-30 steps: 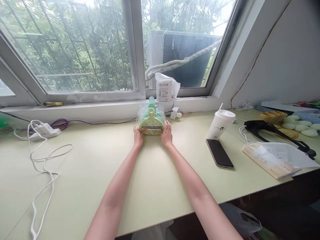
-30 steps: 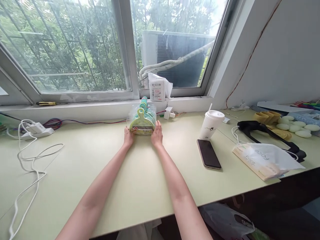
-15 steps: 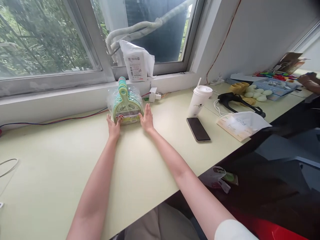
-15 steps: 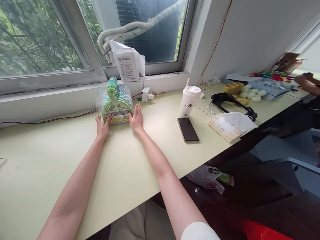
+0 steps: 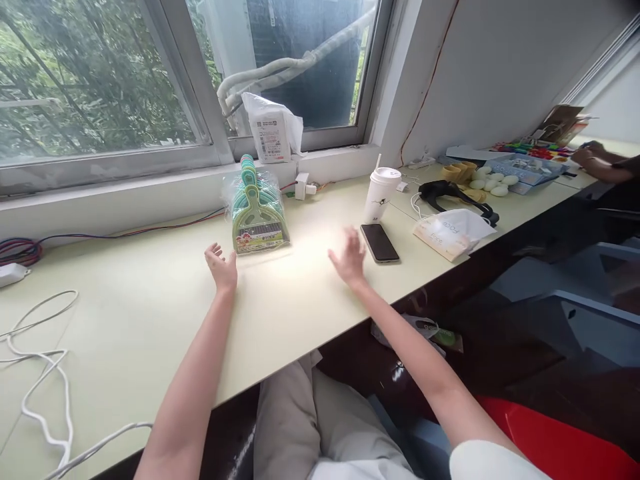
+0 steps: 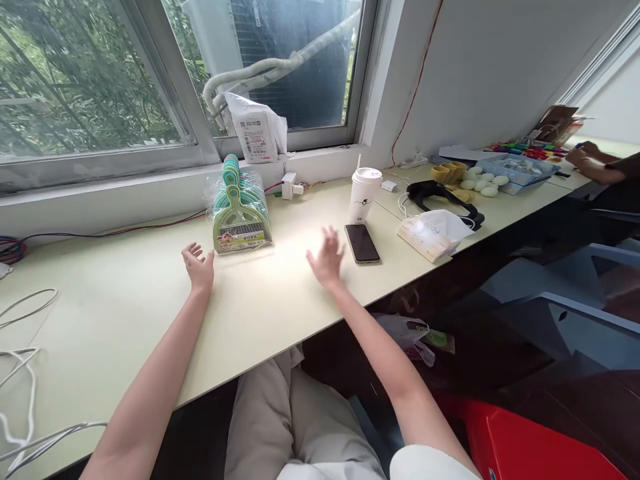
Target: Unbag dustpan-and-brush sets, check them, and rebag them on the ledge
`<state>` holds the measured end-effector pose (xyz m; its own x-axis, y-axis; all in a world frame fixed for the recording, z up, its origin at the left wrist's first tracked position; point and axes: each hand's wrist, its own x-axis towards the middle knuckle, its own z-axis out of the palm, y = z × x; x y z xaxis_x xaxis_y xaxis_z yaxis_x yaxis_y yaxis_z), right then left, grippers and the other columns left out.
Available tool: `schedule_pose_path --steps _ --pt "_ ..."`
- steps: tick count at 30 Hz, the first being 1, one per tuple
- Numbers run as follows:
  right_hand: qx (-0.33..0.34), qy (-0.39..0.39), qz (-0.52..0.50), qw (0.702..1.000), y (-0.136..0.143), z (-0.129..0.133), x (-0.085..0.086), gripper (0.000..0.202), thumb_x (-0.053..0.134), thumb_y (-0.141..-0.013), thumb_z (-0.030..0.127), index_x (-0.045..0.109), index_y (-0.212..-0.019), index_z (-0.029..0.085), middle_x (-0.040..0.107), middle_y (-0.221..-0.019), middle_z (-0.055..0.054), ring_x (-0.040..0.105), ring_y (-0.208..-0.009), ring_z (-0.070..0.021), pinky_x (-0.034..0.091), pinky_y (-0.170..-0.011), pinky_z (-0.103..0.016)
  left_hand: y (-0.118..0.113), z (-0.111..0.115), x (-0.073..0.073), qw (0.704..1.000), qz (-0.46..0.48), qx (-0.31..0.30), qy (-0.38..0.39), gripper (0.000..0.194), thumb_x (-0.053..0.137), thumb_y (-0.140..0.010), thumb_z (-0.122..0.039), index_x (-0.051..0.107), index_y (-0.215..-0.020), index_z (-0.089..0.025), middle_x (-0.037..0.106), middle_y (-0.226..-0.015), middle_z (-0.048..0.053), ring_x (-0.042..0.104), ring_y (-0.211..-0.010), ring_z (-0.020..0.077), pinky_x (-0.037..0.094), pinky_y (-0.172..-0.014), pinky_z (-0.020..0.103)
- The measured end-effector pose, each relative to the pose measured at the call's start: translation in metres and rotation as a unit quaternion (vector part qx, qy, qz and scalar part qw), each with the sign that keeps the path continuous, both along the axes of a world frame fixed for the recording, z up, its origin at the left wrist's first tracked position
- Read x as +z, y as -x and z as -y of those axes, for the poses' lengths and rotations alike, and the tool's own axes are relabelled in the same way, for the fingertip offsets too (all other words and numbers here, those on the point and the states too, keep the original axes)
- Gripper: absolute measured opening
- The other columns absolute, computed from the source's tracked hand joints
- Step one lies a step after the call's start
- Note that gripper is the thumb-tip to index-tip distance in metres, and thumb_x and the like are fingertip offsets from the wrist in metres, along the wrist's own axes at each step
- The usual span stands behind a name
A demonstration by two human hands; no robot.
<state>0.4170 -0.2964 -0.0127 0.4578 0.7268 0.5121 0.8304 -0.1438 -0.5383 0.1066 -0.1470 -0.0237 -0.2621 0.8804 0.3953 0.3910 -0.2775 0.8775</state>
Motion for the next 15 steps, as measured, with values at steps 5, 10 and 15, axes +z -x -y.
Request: schedule_pose_path --steps 5,10,15 --pt "-0.139 0.067 -0.096 0.983 -0.087 0.063 -0.003 0.096 0.052 -0.084 0.064 0.008 -0.156 0.018 0.027 -0.161 -0.023 0.029 -0.149 -0.0383 0.015 -0.114 -0.072 -0.024 0.026 0.013 0.94 -0.278 -0.184 -0.066 0.032 0.069 -0.079 -0.044 0.06 -0.098 -0.021 0.061 -0.094 0.009 0.058 -0.103 0.0295 0.043 -0.103 0.048" --pt "-0.115 0.144 -0.143 0.972 -0.112 0.073 -0.001 0.108 0.046 -0.079 0.078 0.005 -0.158 0.015 0.038 -0.156 -0.024 0.039 -0.143 -0.0379 0.014 -0.117 -0.065 -0.038 0.034 0.023 0.902 -0.349 -0.236 -0.093 0.031 0.048 -0.092 -0.046 0.066 -0.095 -0.021 0.062 -0.1 0.011 0.058 -0.108 0.0308 0.039 -0.106 0.05" --pt "-0.143 0.117 -0.089 0.979 -0.102 0.064 0.004 0.104 0.056 -0.08 0.068 0.011 -0.157 0.014 0.031 -0.159 -0.025 0.031 -0.146 -0.0412 0.022 -0.113 -0.068 -0.014 0.047 0.03 0.846 -0.404 -0.339 -0.077 0.048 0.065 -0.078 -0.061 0.069 -0.109 -0.025 0.062 -0.119 0.011 0.062 -0.101 0.0305 0.049 -0.097 0.045"
